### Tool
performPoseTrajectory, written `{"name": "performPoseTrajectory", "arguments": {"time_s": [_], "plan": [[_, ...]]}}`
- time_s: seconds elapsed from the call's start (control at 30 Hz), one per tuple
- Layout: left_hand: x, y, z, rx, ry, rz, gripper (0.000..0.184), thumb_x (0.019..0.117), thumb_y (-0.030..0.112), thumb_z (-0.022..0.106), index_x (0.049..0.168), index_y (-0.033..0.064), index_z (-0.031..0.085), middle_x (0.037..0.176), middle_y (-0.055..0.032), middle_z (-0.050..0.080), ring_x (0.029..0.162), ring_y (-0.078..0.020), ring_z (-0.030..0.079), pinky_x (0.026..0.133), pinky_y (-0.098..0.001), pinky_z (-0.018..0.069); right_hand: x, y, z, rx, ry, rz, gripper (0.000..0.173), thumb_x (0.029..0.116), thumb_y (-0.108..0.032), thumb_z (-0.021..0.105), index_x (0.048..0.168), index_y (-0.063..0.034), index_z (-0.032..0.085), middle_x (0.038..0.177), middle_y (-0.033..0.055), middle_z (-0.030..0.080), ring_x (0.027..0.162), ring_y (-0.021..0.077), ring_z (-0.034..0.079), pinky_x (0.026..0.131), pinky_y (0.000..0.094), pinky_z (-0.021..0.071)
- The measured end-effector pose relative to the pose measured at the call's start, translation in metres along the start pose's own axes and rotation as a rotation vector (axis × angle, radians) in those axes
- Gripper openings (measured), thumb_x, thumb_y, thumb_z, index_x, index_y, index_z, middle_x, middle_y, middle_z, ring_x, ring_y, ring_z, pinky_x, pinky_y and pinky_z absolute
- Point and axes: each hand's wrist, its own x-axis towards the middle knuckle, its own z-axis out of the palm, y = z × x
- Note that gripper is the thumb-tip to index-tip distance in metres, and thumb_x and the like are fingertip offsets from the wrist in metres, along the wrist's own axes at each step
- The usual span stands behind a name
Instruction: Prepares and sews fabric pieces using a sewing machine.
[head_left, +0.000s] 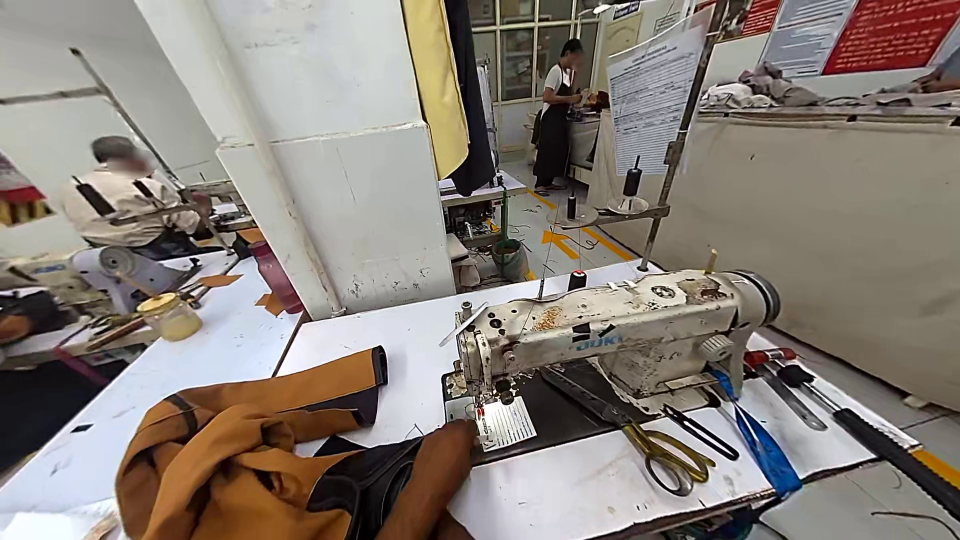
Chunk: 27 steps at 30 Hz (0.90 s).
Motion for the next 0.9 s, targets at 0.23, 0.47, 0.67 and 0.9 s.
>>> {"name": "performPoseTrajectory", "arguments": {"time_s": [0.23, 0.47, 0.67, 0.9], "plan": [[0.025, -0.03, -0.017, -0.073, -0.109, 0.037, 0.032, 0.107, 0.025, 0.045, 0.109, 0.001, 0.066, 0.106, -0.022, 0.069, 0.105, -0.0392, 0.067, 0.09, -0.0592, 0.0523, -0.038, 0.075, -0.062, 0.054, 0.271, 0.125, 0.027, 0.1034, -0.021, 0.055, 0.112, -0.009, 0.077, 0.117, 0.0062, 0.075, 0.115, 0.0231, 0.07, 0.101, 0.0431, 0.0547], [0.042, -0.029, -0.023, -0.074, -0.19, 0.039, 0.032, 0.1062, 0.027, 0.047, 0.106, 0.0019, 0.067, 0.104, -0.02, 0.068, 0.103, -0.0368, 0.067, 0.09, -0.0581, 0.0522, -0.004, 0.153, -0.083, -0.15, 0.224, 0.136, 0.039, 0.1021, -0.019, 0.046, 0.134, -0.0196, 0.068, 0.13, 0.0051, 0.067, 0.123, 0.0261, 0.061, 0.103, 0.0456, 0.0491], [0.046, -0.026, -0.024, -0.093, -0.206, 0.01, 0.034, 0.1042, 0.032, 0.048, 0.101, 0.0029, 0.067, 0.097, -0.0177, 0.068, 0.097, -0.0345, 0.067, 0.085, -0.0569, 0.0527, -0.001, 0.15, -0.076, -0.263, 0.197, 0.157, 0.042, 0.0936, -0.014, 0.053, 0.131, -0.0247, 0.07, 0.129, 0.0073, 0.065, 0.118, 0.0294, 0.061, 0.095, 0.048, 0.0504], [0.049, -0.025, -0.026, -0.156, -0.217, -0.026, 0.033, 0.1025, 0.031, 0.052, 0.104, 0.0017, 0.068, 0.098, -0.0183, 0.068, 0.097, -0.0342, 0.067, 0.086, -0.0576, 0.0522, -0.001, 0.15, -0.071, -0.337, 0.23, 0.155, 0.045, 0.0906, -0.01, 0.055, 0.13, -0.0241, 0.07, 0.13, 0.0085, 0.065, 0.117, 0.0293, 0.063, 0.092, 0.0475, 0.0524]]}}
